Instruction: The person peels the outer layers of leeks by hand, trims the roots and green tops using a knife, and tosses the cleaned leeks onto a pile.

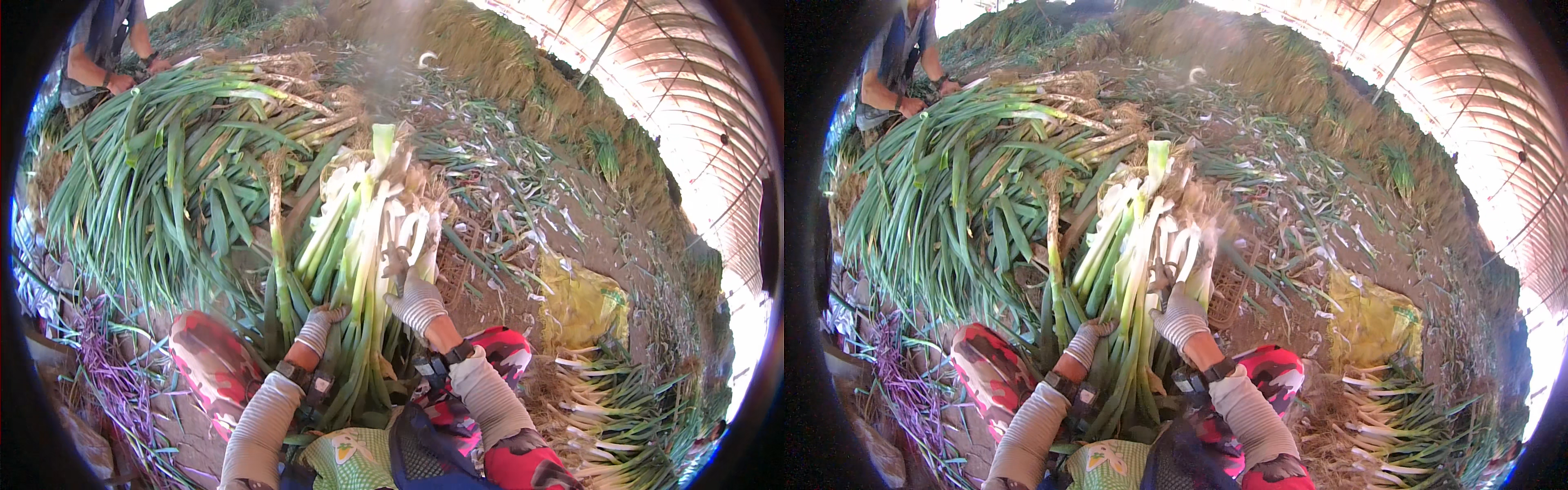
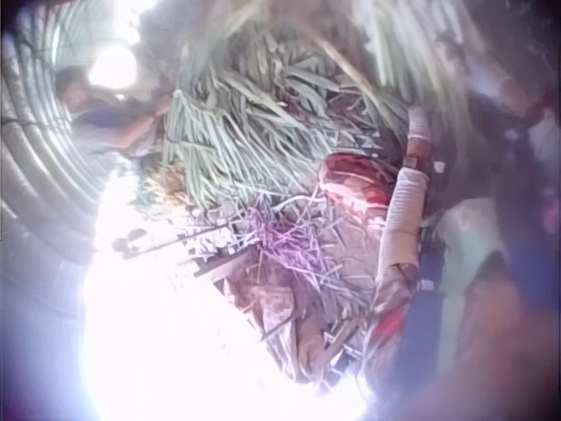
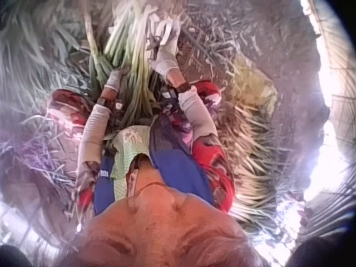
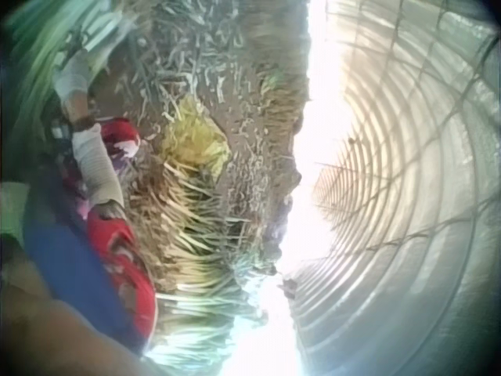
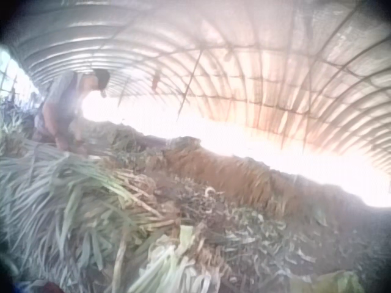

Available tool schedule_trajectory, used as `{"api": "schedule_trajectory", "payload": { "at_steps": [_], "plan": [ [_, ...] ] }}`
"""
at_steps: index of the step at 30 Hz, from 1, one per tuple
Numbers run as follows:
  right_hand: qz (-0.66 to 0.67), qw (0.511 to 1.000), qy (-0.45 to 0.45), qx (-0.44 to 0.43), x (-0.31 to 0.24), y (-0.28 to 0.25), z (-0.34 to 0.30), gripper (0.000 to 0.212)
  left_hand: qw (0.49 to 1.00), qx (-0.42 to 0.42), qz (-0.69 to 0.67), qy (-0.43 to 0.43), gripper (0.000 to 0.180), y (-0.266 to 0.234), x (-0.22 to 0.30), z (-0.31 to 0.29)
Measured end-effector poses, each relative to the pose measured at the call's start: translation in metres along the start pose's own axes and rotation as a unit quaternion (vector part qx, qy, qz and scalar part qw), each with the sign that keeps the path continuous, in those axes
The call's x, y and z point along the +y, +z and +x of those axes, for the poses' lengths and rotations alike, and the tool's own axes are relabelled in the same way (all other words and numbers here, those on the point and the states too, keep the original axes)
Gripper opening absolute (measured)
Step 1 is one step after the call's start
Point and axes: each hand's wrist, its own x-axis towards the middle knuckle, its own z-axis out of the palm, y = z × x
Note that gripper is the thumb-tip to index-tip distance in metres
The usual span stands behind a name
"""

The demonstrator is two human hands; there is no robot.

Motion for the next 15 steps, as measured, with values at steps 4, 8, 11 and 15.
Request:
{"api": "schedule_trajectory", "payload": {
  "at_steps": [4, 8, 11, 15],
  "plan": [
    [0.016, 0.999, 0.015, -0.042, -0.010, -0.004, 0.007, 0.058, 1.000, 0.011, -0.010, 0.007, 0.031, 0.003, 0.003, -0.007],
    [0.030, 0.999, 0.004, -0.015, -0.001, -0.012, 0.047, 0.070, 1.000, 0.007, -0.001, 0.026, 0.032, 0.003, -0.006, -0.001],
    [-0.011, 1.000, 0.018, 0.014, -0.003, -0.023, 0.062, 0.070, 0.999, 0.010, -0.002, 0.030, 0.033, 0.003, -0.006, 0.002],
    [0.054, 0.995, 0.038, -0.068, -0.015, -0.018, 0.033, 0.057, 0.998, 0.042, 0.039, 0.030, 0.036, -0.007, -0.015, 0.011]
  ]
}}
